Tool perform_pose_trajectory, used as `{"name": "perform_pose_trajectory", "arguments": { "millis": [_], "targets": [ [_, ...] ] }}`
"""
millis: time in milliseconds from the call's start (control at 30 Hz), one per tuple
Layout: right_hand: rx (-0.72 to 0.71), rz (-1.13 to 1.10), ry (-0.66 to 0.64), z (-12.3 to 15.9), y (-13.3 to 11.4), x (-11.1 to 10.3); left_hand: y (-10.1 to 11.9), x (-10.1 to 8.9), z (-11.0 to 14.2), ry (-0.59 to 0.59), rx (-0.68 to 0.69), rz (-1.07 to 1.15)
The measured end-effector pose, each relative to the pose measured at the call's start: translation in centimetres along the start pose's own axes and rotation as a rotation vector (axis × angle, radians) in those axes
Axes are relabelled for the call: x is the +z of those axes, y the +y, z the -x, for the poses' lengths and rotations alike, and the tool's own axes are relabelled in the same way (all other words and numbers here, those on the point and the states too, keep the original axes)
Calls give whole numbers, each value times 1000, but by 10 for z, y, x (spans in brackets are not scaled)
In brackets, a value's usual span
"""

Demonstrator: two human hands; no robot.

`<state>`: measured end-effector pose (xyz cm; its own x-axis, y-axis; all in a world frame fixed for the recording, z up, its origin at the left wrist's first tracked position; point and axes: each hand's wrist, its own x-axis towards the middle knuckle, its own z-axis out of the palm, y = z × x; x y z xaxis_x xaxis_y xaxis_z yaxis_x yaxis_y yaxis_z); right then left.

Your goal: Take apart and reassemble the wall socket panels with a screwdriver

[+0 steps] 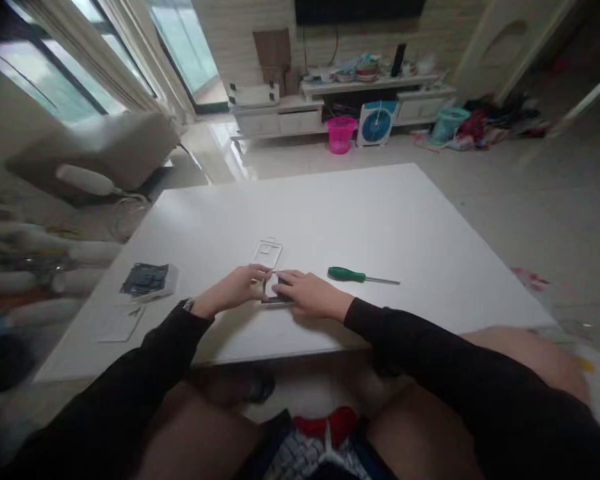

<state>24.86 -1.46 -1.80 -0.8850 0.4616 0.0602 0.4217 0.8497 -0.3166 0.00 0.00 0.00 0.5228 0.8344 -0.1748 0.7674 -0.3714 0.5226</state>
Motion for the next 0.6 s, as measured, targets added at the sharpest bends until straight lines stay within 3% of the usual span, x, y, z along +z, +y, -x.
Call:
{"name": "perform_pose_trajectory", "arguments": {
  "millis": [600],
  "targets": [
    [-49, -29, -20, 2, 10, 2, 11, -1, 2, -23, -18, -136]
  ]
}}
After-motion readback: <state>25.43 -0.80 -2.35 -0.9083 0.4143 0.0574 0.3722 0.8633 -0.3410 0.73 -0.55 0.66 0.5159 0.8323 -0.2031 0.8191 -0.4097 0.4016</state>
